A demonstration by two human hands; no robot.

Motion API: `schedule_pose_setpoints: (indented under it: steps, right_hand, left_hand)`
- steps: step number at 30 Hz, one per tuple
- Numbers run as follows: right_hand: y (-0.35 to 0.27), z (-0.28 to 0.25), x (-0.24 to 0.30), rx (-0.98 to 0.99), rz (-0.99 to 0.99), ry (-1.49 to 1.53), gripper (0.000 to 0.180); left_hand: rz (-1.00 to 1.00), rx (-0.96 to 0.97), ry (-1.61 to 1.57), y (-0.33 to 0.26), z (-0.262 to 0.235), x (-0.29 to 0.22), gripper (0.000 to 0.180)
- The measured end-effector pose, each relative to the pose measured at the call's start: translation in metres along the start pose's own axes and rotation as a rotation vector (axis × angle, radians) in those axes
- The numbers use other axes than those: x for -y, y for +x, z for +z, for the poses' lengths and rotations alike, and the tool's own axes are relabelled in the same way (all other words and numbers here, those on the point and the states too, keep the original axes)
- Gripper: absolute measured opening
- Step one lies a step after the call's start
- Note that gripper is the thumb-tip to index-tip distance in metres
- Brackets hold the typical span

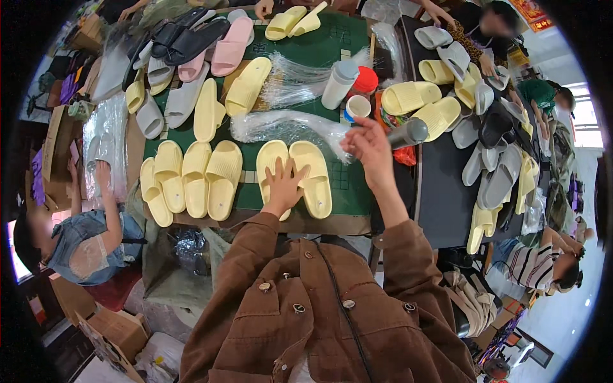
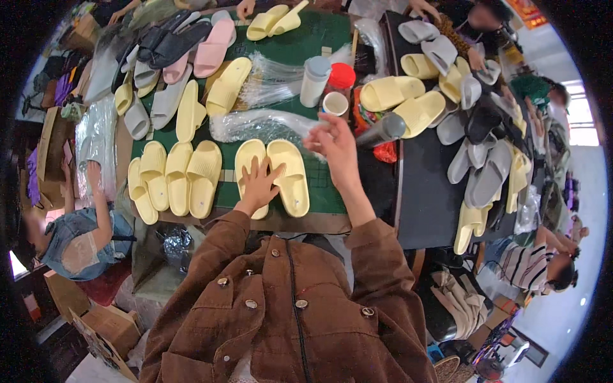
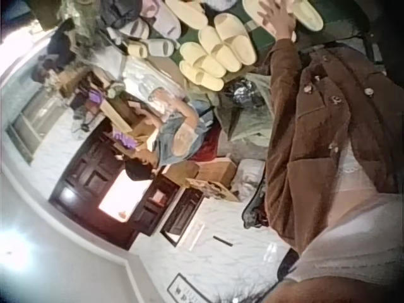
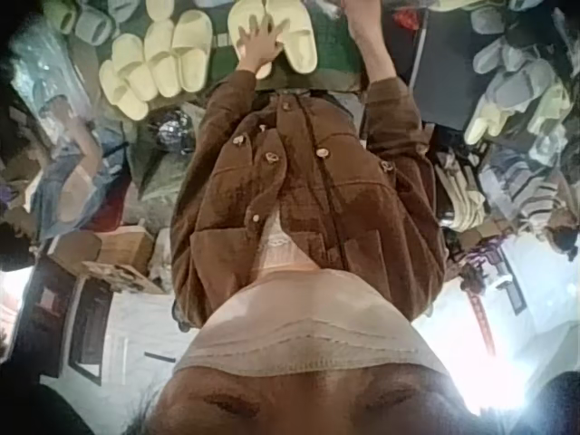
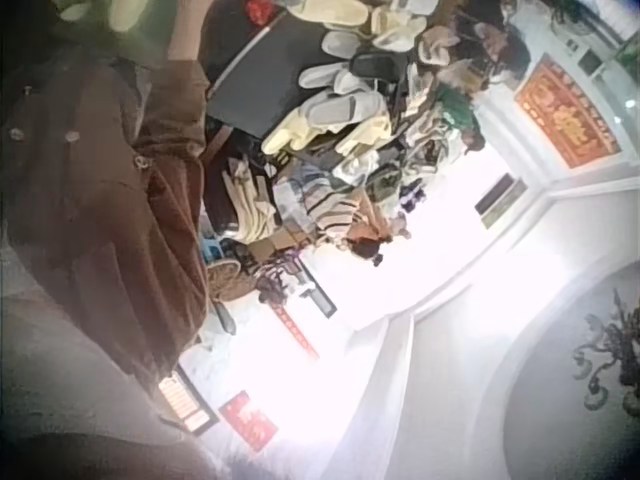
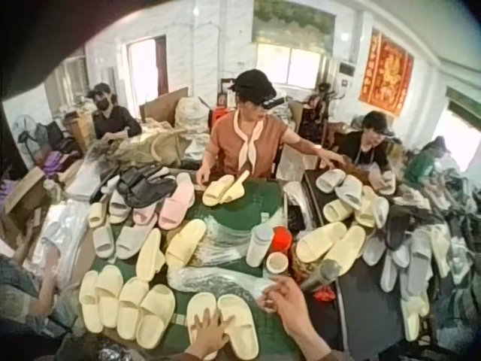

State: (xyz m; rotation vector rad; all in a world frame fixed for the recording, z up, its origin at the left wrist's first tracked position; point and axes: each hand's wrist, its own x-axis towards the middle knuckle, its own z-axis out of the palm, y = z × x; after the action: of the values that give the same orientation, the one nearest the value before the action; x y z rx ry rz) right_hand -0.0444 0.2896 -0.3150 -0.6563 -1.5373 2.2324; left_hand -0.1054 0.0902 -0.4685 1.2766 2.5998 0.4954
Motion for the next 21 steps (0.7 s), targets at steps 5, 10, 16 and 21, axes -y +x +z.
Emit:
schedule_pose_setpoints:
  steps: [5, 10, 16, 21]
  right_hand:
    - [-0.019, 0.036, 0.100, -0.163, -0.266, 0.541, 0.021]
    - [0.003, -0.020, -0.009, -0.211, -0.121, 0.380, 0.019]
    - [-0.003, -0.091, -0.182, -0.509, 0.276, -0.169, 0.016]
    - [0.016, -0.086, -0.196, -0.374, 0.082, -0.491, 0.016]
  left_hand:
    - [0.008, 0.022, 0.041, -0.011, 0.008, 0.005, 0.070]
    - [0.001, 0.055, 0.063, -0.019, 0.010, -0.010, 0.075]
    - [0.004, 0.105, 0.081, -0.027, 0.010, -0.014, 0.079]
    - [0.011, 0.121, 0.088, -0.036, 0.010, -0.015, 0.081]
